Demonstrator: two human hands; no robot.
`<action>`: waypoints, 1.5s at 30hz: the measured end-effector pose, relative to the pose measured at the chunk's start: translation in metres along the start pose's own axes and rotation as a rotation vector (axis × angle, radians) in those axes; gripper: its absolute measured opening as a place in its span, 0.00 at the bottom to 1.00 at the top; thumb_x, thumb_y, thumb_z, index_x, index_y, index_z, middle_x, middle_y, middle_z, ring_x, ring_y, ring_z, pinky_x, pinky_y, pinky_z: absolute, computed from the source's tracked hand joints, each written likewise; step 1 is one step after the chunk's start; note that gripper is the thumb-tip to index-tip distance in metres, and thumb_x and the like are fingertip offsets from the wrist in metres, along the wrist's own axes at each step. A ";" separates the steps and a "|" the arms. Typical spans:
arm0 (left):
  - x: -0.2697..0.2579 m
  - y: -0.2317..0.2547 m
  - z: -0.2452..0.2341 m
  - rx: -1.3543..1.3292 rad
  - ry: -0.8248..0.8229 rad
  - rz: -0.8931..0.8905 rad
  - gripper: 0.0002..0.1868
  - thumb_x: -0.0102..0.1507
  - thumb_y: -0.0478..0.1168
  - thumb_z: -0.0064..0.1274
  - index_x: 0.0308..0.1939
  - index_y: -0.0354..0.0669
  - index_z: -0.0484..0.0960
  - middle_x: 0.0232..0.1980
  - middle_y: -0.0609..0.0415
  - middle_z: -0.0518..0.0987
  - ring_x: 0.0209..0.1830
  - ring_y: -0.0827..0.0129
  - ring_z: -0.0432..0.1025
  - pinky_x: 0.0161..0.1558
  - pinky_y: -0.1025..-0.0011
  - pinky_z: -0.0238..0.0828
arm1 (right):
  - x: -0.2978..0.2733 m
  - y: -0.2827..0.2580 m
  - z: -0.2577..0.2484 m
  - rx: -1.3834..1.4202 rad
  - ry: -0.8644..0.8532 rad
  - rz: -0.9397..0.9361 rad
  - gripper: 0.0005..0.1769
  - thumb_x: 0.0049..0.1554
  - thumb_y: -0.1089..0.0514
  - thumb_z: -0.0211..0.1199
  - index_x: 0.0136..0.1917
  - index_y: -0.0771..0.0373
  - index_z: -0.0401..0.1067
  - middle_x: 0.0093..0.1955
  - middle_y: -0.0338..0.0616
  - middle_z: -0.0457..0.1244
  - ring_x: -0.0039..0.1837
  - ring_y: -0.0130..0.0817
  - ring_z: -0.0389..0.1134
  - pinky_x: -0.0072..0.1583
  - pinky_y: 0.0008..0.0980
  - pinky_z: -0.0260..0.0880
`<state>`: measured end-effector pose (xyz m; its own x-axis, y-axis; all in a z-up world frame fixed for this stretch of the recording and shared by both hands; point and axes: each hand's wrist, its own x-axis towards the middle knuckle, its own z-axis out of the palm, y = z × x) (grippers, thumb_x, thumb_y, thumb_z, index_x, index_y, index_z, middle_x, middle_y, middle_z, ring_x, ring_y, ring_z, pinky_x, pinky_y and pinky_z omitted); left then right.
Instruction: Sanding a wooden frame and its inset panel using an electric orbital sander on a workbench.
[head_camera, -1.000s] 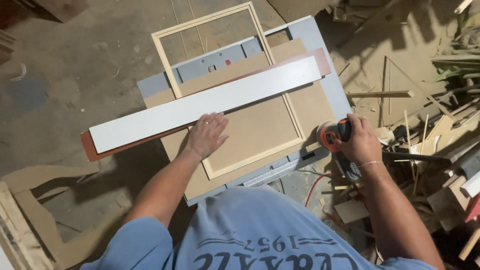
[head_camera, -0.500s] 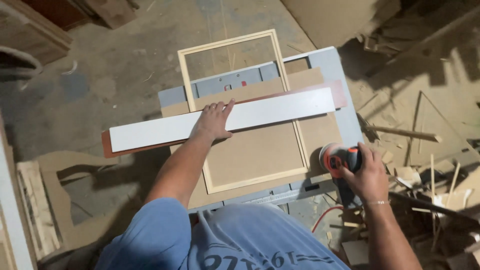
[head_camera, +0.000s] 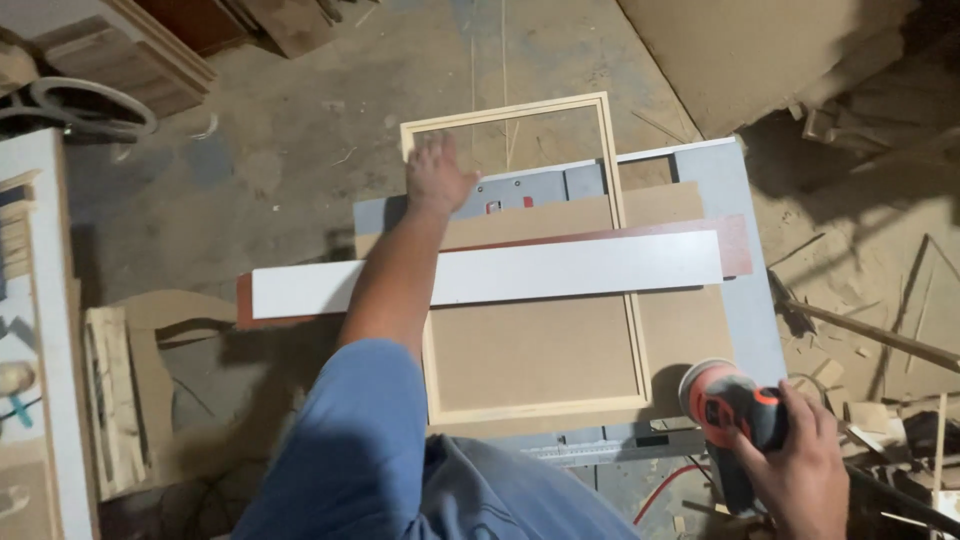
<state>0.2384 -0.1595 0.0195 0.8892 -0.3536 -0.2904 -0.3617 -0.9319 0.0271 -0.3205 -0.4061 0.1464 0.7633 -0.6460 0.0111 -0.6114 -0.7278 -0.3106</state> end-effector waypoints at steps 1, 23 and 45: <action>0.022 -0.001 0.016 -0.003 -0.005 0.010 0.52 0.64 0.72 0.43 0.82 0.46 0.48 0.84 0.42 0.49 0.82 0.46 0.48 0.78 0.52 0.38 | -0.005 0.007 0.005 -0.007 0.001 0.009 0.50 0.43 0.46 0.75 0.77 0.60 0.68 0.71 0.56 0.63 0.71 0.53 0.65 0.63 0.53 0.69; 0.063 0.017 0.028 0.013 0.184 0.235 0.36 0.71 0.62 0.40 0.77 0.46 0.62 0.81 0.46 0.59 0.81 0.50 0.49 0.76 0.46 0.37 | 0.020 -0.005 0.003 -0.095 -0.034 0.053 0.47 0.44 0.40 0.74 0.73 0.60 0.69 0.69 0.57 0.64 0.67 0.56 0.67 0.57 0.56 0.72; -0.176 0.010 -0.001 0.293 -0.231 0.430 0.64 0.53 0.73 0.59 0.84 0.63 0.42 0.76 0.49 0.62 0.79 0.55 0.58 0.77 0.53 0.52 | 0.056 -0.013 0.059 -0.221 -0.122 -0.054 0.49 0.46 0.42 0.73 0.79 0.40 0.61 0.69 0.44 0.60 0.62 0.52 0.69 0.59 0.46 0.74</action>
<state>0.0787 -0.1069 0.0715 0.5723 -0.6389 -0.5141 -0.7697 -0.6348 -0.0679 -0.2579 -0.4194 0.0953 0.8076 -0.5817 -0.0971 -0.5894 -0.8020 -0.0970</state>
